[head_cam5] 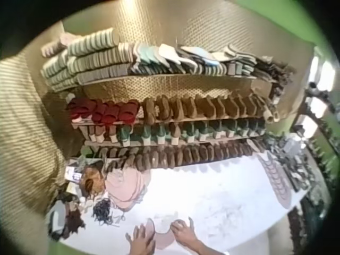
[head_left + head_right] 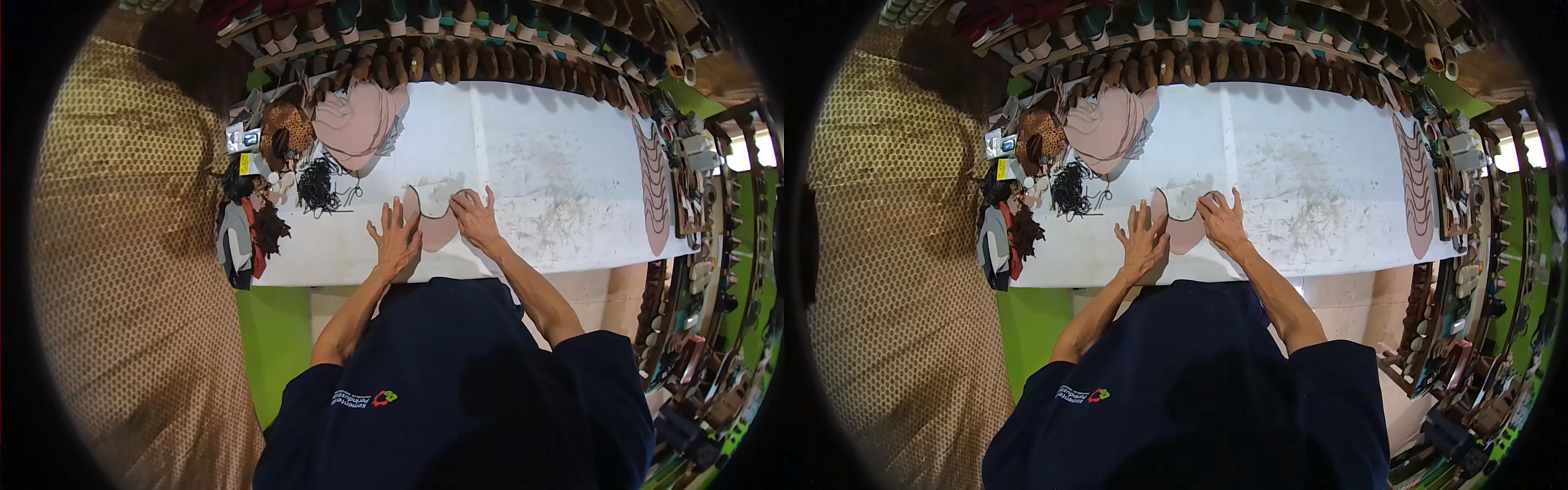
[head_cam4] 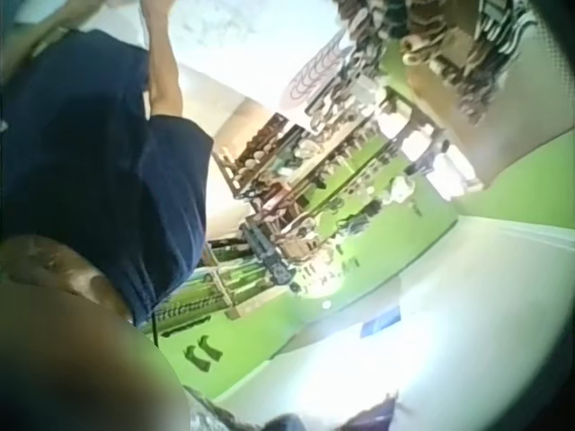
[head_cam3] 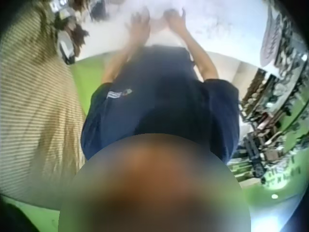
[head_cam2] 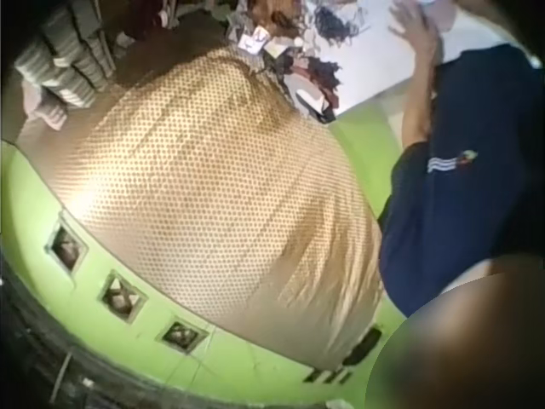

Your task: Smoothing and aligning shoe upper components on a flat workbench surface.

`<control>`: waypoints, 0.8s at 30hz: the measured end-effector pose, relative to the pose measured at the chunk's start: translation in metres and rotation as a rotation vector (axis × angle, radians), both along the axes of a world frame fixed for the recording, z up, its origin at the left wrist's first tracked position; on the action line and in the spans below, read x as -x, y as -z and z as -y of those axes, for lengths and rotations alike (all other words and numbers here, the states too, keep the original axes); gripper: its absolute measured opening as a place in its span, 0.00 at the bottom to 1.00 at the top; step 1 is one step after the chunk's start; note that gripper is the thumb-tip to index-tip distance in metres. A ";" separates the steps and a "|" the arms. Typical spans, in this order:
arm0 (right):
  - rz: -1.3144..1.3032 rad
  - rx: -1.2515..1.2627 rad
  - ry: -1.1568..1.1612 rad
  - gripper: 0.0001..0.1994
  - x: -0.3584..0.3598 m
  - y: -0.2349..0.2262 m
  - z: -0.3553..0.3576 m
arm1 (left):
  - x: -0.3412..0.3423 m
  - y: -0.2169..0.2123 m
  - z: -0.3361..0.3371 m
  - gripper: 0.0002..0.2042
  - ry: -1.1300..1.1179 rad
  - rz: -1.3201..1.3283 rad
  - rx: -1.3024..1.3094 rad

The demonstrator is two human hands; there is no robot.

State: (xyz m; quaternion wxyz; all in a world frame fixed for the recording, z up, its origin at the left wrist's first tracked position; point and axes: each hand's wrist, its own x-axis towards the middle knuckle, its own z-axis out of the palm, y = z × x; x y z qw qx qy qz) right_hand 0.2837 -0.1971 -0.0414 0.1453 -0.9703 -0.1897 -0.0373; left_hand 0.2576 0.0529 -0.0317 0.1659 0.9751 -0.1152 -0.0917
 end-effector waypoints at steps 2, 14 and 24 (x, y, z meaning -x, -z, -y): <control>0.015 -0.032 0.009 0.17 0.005 -0.002 -0.009 | -0.003 0.000 -0.006 0.28 0.029 0.003 -0.008; 0.012 -0.029 0.085 0.17 0.037 -0.004 -0.050 | -0.022 0.018 -0.026 0.28 0.206 0.090 0.032; 0.047 -0.098 0.195 0.18 0.048 0.005 -0.092 | -0.055 0.013 -0.037 0.33 0.223 0.069 0.052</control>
